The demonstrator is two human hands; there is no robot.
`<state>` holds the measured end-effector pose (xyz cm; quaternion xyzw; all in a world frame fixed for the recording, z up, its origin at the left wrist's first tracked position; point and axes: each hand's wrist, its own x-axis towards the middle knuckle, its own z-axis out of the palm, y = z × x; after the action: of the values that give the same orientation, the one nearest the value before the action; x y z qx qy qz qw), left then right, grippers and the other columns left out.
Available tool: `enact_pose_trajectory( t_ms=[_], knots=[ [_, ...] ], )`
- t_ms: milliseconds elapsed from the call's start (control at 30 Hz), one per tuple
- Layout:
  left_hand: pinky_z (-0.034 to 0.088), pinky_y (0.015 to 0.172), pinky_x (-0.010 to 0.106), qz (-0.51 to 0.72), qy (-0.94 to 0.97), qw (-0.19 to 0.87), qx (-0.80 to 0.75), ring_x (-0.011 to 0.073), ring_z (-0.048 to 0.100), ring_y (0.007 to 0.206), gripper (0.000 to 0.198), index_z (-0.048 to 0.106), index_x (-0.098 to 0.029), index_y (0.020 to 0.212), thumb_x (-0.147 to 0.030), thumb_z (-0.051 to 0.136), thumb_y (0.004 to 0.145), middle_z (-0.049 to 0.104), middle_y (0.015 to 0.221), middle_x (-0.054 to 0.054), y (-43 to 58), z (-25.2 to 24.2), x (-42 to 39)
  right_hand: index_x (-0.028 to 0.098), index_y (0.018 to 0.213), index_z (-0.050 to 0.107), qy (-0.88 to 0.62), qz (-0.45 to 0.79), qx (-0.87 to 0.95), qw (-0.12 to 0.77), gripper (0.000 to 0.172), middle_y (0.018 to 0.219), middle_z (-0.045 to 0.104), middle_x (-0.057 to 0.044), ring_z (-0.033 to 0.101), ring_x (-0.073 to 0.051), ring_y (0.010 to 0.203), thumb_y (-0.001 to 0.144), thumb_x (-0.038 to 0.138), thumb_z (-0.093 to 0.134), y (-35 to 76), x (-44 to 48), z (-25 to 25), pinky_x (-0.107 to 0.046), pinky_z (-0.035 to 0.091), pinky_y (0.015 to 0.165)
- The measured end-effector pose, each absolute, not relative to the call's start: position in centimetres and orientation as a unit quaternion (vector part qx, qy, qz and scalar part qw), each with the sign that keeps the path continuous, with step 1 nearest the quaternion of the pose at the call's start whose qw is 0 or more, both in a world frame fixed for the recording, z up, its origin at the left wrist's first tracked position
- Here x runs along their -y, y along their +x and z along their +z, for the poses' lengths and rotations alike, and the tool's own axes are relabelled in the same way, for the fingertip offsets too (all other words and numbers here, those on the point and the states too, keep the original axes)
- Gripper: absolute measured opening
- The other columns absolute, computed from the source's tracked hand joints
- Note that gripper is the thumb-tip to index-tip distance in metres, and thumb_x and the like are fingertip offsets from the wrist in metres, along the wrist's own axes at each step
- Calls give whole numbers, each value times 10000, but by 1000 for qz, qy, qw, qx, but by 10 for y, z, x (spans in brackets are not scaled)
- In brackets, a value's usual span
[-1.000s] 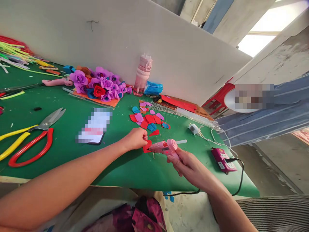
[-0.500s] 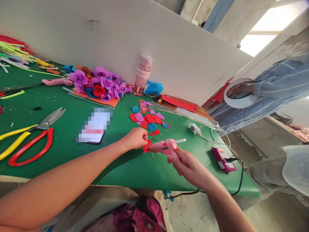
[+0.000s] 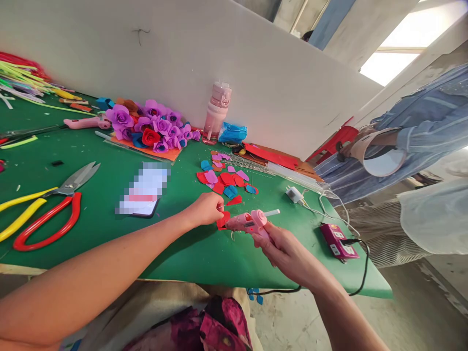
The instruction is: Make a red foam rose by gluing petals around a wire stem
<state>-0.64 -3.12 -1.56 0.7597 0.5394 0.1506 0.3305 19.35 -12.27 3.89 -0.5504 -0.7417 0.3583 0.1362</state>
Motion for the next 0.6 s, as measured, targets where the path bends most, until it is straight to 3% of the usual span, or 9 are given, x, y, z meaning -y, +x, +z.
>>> enact_pose_trajectory(
  t_ms=[600],
  knots=[
    [328,524,239,139,755,338,-545,136,539,602,116,581,-174,579,-68,561,623,609,606,-2,-5,-11,33,221,749,419,-544,347,752,133,302,555,362,59,332,-97,467,944,446,369,192,120,41,-223,270,445]
  ],
)
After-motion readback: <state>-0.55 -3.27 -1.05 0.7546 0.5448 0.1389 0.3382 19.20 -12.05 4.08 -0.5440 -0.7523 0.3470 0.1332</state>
